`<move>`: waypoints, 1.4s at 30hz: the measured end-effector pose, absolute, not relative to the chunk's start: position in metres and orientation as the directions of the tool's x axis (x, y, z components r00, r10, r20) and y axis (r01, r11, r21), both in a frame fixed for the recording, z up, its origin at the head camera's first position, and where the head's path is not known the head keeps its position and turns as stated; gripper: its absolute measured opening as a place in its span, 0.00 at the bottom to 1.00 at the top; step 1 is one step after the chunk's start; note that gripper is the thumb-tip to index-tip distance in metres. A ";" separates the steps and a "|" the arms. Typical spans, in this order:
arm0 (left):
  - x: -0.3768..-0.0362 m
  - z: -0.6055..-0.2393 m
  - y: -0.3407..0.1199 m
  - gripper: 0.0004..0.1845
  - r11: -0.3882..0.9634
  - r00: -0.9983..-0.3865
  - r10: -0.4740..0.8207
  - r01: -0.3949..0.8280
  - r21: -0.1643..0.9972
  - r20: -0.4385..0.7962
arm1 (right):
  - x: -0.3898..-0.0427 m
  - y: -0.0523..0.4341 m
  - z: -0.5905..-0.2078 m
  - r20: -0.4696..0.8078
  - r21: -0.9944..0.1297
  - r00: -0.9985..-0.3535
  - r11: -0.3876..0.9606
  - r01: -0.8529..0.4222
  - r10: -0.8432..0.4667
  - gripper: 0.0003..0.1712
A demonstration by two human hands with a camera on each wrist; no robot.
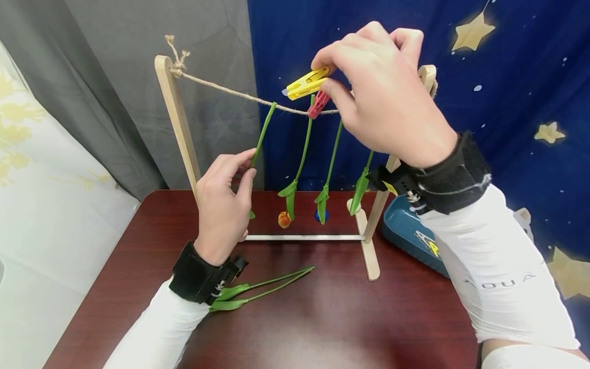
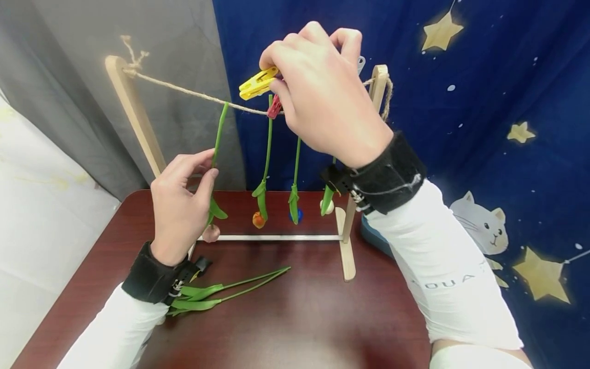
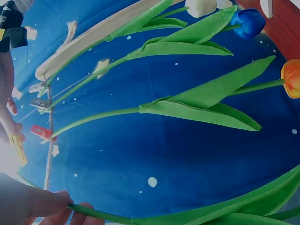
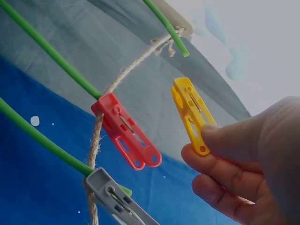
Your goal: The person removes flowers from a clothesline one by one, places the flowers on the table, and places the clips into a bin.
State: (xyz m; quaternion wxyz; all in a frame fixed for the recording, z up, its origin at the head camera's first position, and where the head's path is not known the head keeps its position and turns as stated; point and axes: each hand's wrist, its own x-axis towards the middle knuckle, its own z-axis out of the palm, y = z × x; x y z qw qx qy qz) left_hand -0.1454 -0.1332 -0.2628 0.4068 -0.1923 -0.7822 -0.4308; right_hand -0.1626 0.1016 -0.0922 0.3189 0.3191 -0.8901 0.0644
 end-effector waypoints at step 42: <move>-0.056 -0.362 -0.142 0.26 0.806 -0.703 0.475 0.589 0.059 0.529 | -0.135 0.301 -0.291 0.431 -0.431 -0.900 0.891 -0.146 0.061 0.21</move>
